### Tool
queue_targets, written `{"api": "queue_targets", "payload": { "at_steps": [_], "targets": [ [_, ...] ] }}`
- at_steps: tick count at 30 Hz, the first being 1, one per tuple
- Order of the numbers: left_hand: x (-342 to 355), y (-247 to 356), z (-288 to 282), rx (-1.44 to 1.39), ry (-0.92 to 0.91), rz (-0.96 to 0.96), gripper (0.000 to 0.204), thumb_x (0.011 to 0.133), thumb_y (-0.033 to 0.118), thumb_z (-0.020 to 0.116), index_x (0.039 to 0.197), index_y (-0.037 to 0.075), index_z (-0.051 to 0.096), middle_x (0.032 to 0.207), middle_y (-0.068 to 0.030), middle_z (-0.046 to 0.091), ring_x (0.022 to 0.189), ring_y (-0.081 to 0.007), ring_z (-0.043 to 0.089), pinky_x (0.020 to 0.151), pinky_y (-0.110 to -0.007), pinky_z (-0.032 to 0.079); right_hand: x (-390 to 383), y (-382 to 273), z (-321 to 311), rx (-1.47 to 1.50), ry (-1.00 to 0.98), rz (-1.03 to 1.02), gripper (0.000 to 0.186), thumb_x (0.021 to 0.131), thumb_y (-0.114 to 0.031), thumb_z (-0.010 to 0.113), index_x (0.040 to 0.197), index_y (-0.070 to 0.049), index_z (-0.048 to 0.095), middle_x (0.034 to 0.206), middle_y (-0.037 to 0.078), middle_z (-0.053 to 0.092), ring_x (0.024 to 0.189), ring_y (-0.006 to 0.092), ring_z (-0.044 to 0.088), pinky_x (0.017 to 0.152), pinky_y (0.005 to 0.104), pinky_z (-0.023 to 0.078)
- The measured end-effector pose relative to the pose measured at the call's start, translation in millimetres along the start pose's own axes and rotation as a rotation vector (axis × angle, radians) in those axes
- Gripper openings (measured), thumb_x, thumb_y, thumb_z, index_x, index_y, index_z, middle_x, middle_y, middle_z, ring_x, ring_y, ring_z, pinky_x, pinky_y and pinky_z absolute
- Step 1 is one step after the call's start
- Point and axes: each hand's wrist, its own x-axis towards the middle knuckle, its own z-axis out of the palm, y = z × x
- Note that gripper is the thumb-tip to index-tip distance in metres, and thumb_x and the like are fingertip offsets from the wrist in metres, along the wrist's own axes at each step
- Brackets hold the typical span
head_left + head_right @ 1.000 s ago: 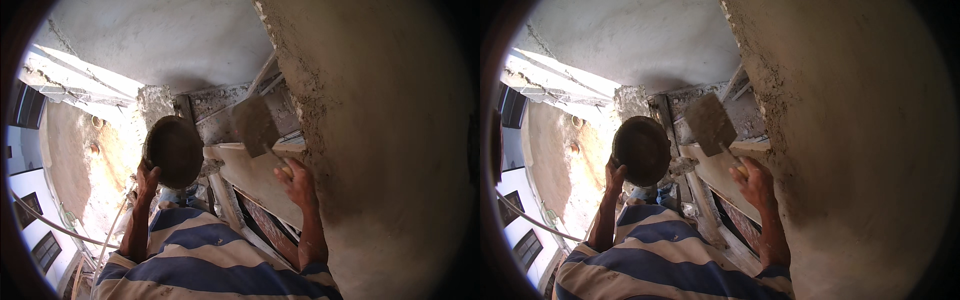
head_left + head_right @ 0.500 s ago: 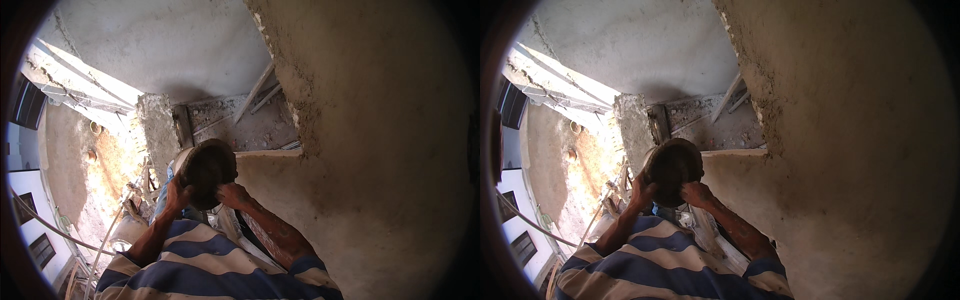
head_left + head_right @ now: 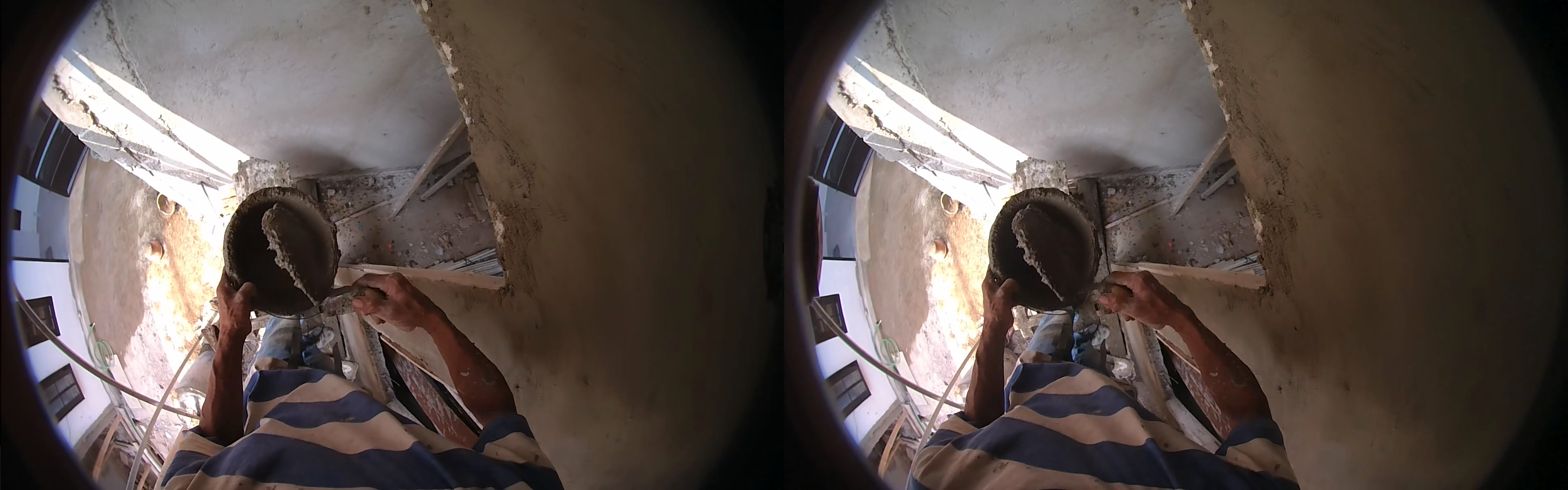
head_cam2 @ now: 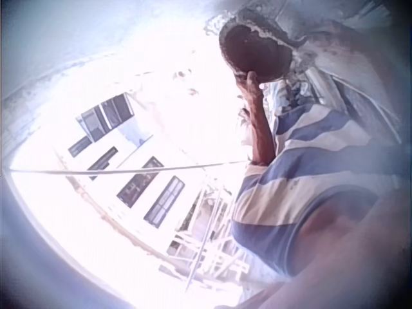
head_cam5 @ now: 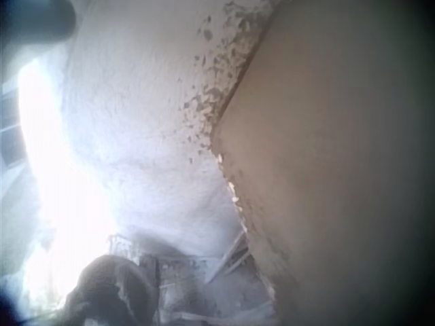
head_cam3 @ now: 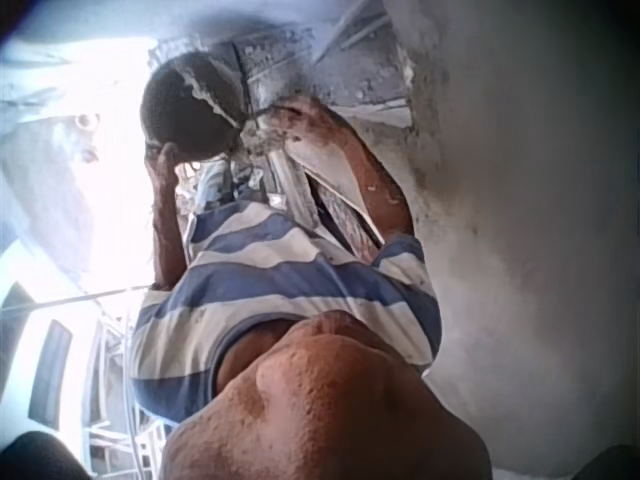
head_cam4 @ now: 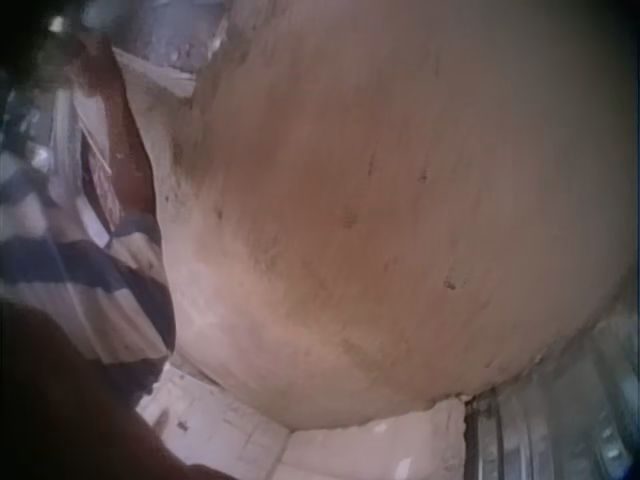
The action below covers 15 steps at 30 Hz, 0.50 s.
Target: The person applies wet plaster from a bucket onto a wall using a trowel and then smooths it with a large plastering float.
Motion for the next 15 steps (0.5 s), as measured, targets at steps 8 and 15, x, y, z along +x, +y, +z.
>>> {"api": "queue_targets", "payload": {
  "at_steps": [8, 15],
  "targets": [
    [29.0, 1.9, -34.6, 0.05, 0.119, -0.051, 0.053, 0.072, 0.009, 0.055, 0.123, -0.005, 0.049, 0.101, -0.009, 0.061, 0.082, -0.0157, 0.056, 0.073, -0.029, 0.049, -68.2, -42.5, -144.0, -0.126, 0.89, -0.163, 0.038, 0.09, -0.041, 0.061, 0.085, -0.004, 0.056, 0.058, 0.001, 0.05, 0.053, 0.0094, 0.05, 0.049, 0.0269, 0.039],
    [32.4, -9.7, -11.5, 0.172, 0.083, -0.008, 0.055, 0.068, 0.006, 0.054, 0.121, -0.006, 0.051, 0.101, -0.0113, 0.062, 0.087, -0.0195, 0.057, 0.081, -0.03, 0.048, -106.1, -49.2, -42.3, -0.583, 0.801, 0.047, 0.041, 0.087, -0.033, 0.067, 0.113, -0.002, 0.061, 0.087, 0.013, 0.067, 0.075, 0.0288, 0.065, 0.066, 0.0377, 0.05]
  ]
}}
